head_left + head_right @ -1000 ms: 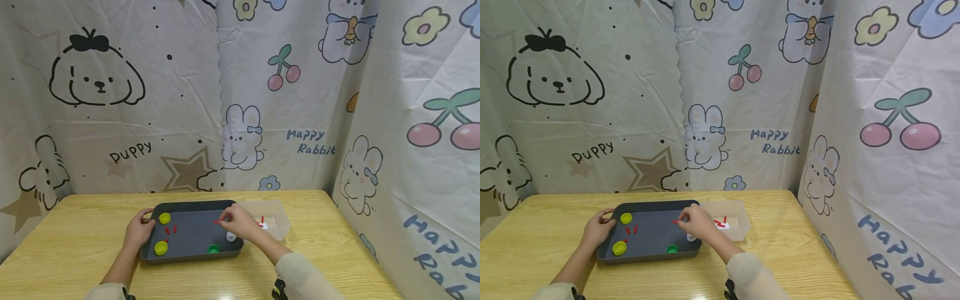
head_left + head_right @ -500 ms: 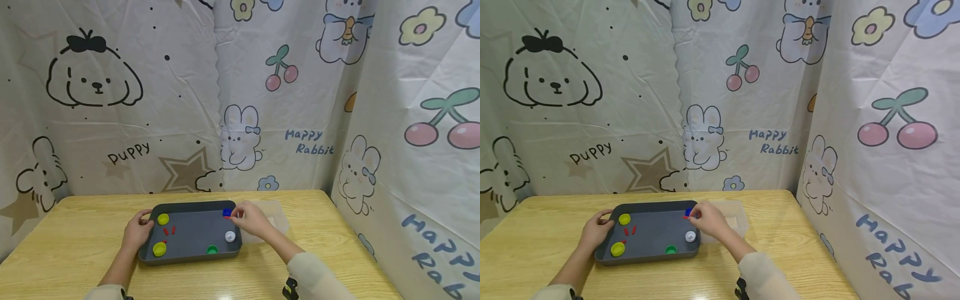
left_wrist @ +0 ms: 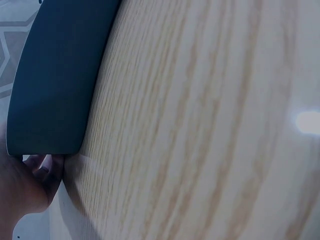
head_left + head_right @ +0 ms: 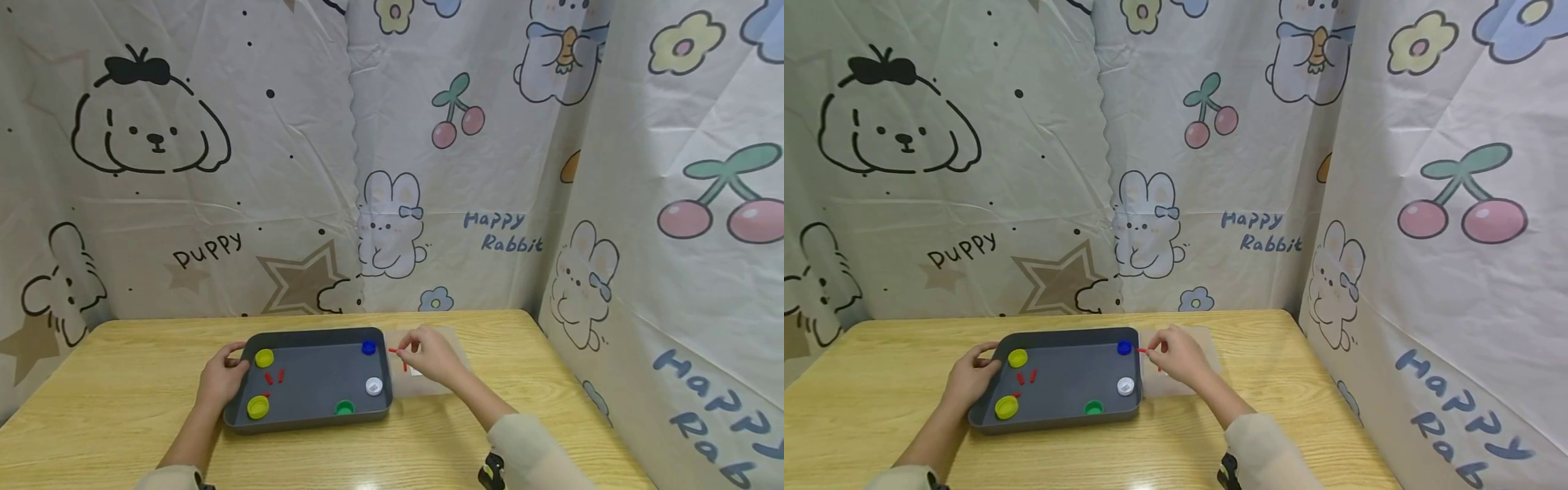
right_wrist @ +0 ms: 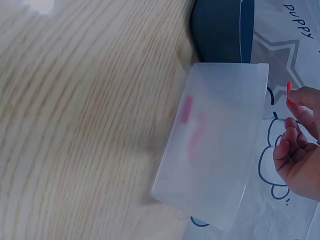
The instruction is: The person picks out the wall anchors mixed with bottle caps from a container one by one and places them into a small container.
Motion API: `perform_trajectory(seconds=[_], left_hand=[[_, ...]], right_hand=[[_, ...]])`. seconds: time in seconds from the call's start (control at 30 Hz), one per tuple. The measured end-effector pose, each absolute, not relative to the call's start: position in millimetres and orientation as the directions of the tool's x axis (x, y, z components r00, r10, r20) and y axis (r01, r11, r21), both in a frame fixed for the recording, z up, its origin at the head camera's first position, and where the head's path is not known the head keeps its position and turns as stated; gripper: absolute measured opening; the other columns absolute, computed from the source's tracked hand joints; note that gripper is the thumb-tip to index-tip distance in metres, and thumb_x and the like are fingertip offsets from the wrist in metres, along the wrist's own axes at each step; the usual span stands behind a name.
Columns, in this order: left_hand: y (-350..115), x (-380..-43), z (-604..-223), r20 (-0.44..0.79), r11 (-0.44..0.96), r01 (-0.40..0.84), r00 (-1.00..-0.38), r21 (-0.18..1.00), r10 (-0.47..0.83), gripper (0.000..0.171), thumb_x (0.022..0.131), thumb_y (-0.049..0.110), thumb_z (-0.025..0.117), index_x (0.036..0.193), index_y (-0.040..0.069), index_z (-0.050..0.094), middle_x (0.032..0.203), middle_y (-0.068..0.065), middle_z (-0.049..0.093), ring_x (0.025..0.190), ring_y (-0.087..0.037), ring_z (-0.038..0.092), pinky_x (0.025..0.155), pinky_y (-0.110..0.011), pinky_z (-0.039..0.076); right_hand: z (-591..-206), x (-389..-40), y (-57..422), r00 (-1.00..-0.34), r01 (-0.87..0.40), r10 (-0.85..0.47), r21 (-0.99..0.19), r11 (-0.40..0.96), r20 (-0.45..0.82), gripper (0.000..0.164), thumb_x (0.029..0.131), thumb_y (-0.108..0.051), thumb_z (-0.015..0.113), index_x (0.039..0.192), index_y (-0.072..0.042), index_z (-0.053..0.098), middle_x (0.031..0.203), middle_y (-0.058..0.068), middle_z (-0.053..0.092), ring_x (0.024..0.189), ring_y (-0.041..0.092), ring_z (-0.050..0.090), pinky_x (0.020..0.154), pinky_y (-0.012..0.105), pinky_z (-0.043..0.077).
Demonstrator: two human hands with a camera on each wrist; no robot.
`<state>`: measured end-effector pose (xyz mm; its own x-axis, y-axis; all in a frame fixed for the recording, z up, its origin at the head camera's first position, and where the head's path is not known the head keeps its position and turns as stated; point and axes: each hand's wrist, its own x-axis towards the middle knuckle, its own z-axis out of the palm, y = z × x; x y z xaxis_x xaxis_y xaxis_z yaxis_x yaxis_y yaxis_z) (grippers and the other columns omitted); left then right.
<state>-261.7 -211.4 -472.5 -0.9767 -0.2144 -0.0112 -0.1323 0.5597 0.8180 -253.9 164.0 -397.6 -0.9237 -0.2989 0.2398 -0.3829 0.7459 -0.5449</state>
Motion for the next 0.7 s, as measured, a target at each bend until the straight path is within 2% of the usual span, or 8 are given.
perform_trajectory(seconds=[0.17,0.7], left_hand=[[-211.4,-262.2,-472.6,-0.018,0.557,-0.137,-0.977,0.819,-0.214,0.045,0.094,0.017,0.048,0.137,0.006,0.042,0.122,-0.030,0.052,0.109,-0.041,0.051,0.090,-0.052,0.041],[-214.6,-264.9,-477.3,0.007,0.564,-0.119,-0.976,0.817,-0.216,0.045,0.092,0.017,0.050,0.135,0.005,0.044,0.118,-0.028,0.055,0.105,-0.039,0.053,0.086,-0.049,0.043]], right_hand=[[-403.3,-256.3,174.1,-0.935,-0.353,-0.265,-0.558,0.751,0.235,0.004,0.082,-0.016,0.067,0.079,-0.013,0.068,0.072,-0.002,0.052,0.064,0.011,0.045,0.051,0.023,0.037],[-424.0,-264.2,191.3,-0.955,-0.289,-0.181,-0.593,0.752,0.236,0.005,0.079,-0.013,0.070,0.075,-0.012,0.068,0.070,-0.001,0.052,0.066,0.010,0.044,0.057,0.023,0.037]])
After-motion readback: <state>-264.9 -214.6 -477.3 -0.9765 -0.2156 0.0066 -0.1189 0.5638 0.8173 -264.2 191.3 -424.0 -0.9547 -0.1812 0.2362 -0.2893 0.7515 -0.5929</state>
